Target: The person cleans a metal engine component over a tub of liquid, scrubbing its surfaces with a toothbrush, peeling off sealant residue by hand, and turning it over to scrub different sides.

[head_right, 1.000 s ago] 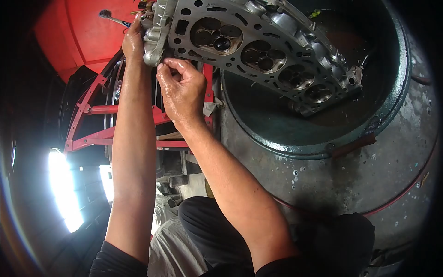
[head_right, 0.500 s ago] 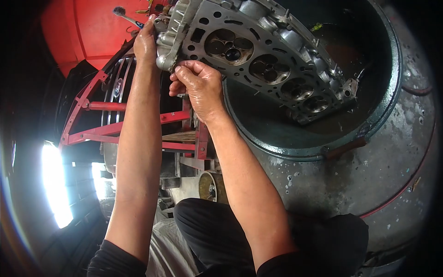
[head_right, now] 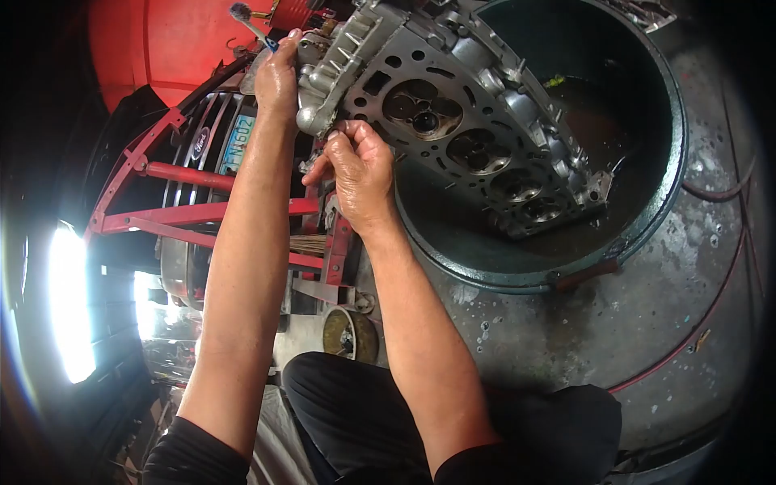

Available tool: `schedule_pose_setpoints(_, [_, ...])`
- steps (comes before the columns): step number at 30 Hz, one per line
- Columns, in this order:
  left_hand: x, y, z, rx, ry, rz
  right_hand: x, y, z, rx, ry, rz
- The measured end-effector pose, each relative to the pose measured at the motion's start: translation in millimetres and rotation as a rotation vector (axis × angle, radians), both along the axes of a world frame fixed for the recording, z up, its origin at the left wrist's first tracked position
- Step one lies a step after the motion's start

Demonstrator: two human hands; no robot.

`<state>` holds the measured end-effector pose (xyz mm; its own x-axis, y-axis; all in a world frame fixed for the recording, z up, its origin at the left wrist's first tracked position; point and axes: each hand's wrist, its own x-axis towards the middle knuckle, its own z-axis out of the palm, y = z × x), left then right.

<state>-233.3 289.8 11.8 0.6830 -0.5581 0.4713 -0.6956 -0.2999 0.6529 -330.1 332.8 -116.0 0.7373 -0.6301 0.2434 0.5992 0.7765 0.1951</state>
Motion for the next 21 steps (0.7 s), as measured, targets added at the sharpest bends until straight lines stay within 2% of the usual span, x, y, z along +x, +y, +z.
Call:
schedule_pose_setpoints(3, [-9.2, -0.2, 2.5, 0.021, -0.002, 0.058, -6.3, 0.1, -0.8, 0.020, 0.003, 0.055])
schedule_pose_setpoints(7, [-35.5, -2.0, 6.5, -0.079, 0.061, 0.117, -8.6, -2.1, -3.4, -0.056, 0.007, 0.057])
schedule_pose_setpoints(9, [-28.2, 3.2, 7.8, -0.103, 0.098, 0.053, -10.7, -0.1, -4.0, -0.098, -0.009, 0.038])
schedule_pose_setpoints(13, [-18.6, 13.4, 8.1, -0.071, 0.033, 0.002, -17.2, 5.4, 2.0, -0.126, 0.037, 0.031])
schedule_pose_setpoints(15, [-19.7, 19.3, 8.8, -0.054, -0.014, 0.042, -26.5, 13.2, 7.9, -0.135, -0.006, -0.062])
schedule_pose_setpoints(17, [-19.8, 19.3, 5.2, -0.198, -0.052, -0.001, -31.0, 19.8, 11.3, -0.184, 0.058, -0.061])
schedule_pose_setpoints(19, [-25.4, 23.6, 4.9, -0.163, -0.075, 0.032, -36.5, 24.5, 14.7, -0.122, 0.048, -0.080])
schedule_pose_setpoints(21, [-35.6, 26.0, 7.2, -0.162, -0.096, 0.042, -41.5, 25.7, 17.1, -0.173, 0.076, -0.103])
